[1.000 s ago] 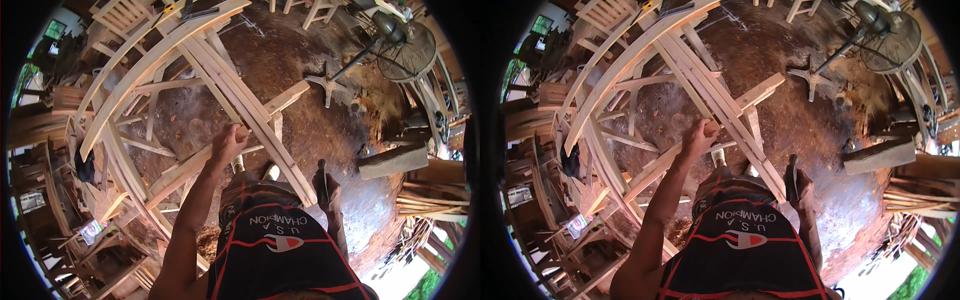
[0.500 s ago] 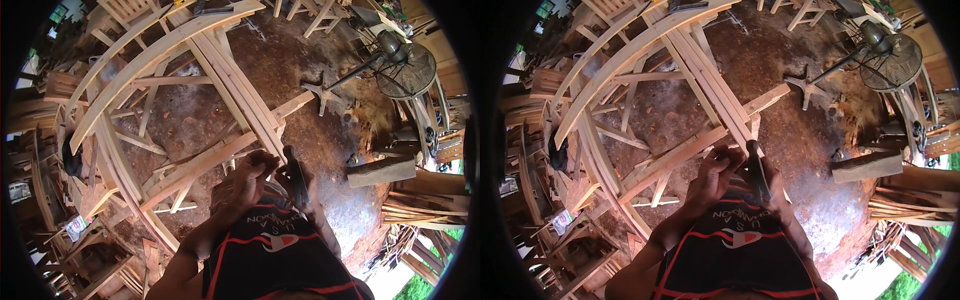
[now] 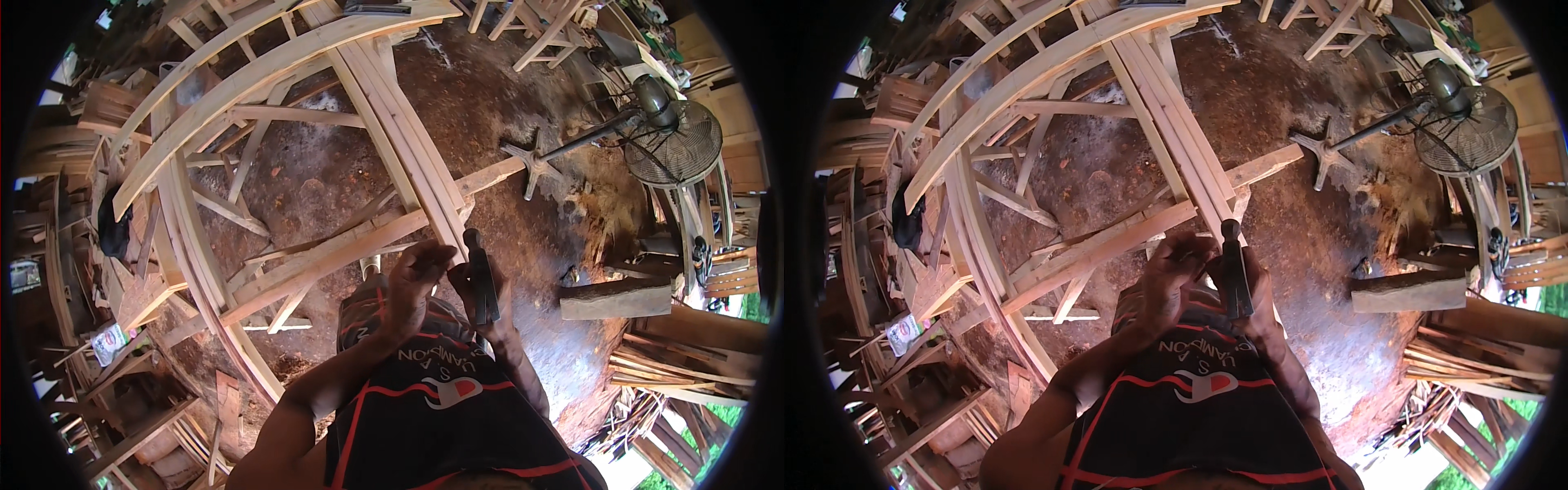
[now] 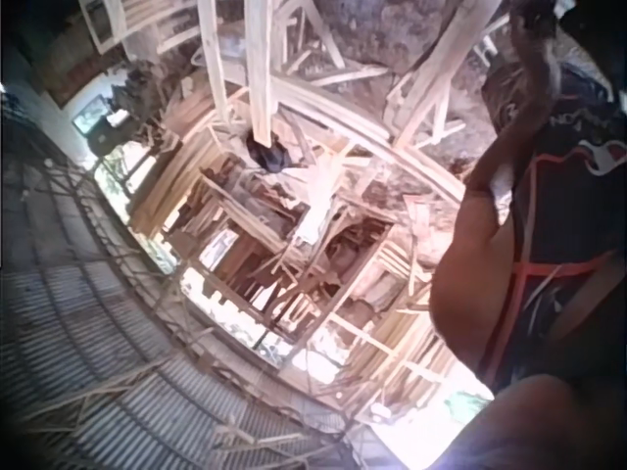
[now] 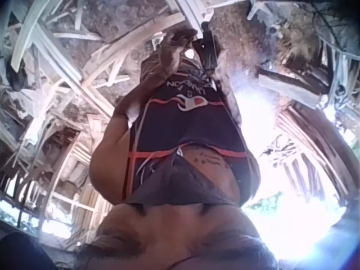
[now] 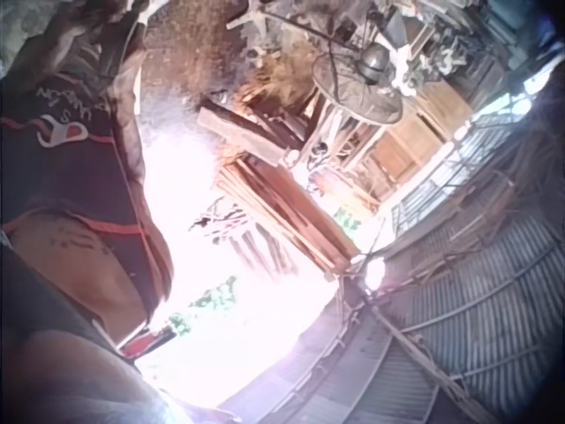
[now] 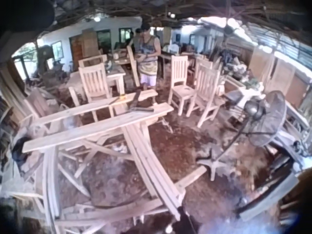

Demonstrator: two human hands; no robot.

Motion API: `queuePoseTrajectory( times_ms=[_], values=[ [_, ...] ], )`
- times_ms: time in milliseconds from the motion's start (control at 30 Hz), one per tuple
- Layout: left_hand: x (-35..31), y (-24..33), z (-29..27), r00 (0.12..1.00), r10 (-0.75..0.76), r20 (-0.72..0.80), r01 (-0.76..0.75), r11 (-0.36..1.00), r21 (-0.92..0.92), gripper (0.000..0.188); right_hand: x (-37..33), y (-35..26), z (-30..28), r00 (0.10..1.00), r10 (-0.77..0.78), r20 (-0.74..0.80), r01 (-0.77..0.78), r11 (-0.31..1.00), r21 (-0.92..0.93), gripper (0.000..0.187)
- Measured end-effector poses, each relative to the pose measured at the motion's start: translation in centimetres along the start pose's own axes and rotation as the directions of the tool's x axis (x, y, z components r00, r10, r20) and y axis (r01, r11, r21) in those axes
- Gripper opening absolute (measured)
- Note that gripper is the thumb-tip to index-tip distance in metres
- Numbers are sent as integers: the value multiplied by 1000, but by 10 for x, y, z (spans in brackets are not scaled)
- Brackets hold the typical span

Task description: The person positions wooden pieces against a wooden frame, talks with a coworker, and hammers the wooden pieces onto the structure using a hammer.

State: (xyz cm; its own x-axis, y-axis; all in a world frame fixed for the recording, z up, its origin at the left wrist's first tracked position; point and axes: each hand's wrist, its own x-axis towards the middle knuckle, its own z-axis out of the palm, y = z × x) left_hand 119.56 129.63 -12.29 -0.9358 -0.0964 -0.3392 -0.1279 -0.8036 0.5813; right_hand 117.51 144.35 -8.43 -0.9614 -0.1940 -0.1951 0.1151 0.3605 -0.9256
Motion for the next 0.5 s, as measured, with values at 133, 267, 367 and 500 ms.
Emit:
queuePoseTrajectory(
  times_ms=[133, 267, 367, 500],
  values=[
    [0, 14, -24, 994, 16, -106, 1, 987, 159, 30, 2, 2, 0, 997, 23, -72, -27, 998, -60, 20],
    [2, 11, -39, 990, -143, 20, 134, 960, 246, 24, 6, 3, 0, 999, -16, -36, 13, 997, -70, 19],
    [-2, -5, -33, 992, -123, 5, 114, 934, 339, 20, 7, 6, 1, 993, -121, -2, 120, 991, -59, 19],
    [1, -8, -32, 1000, -5, 9, 0, 893, 450, 14, 7, 11, 9, 990, -142, -13, 142, 990, -1, 22]
  ],
)
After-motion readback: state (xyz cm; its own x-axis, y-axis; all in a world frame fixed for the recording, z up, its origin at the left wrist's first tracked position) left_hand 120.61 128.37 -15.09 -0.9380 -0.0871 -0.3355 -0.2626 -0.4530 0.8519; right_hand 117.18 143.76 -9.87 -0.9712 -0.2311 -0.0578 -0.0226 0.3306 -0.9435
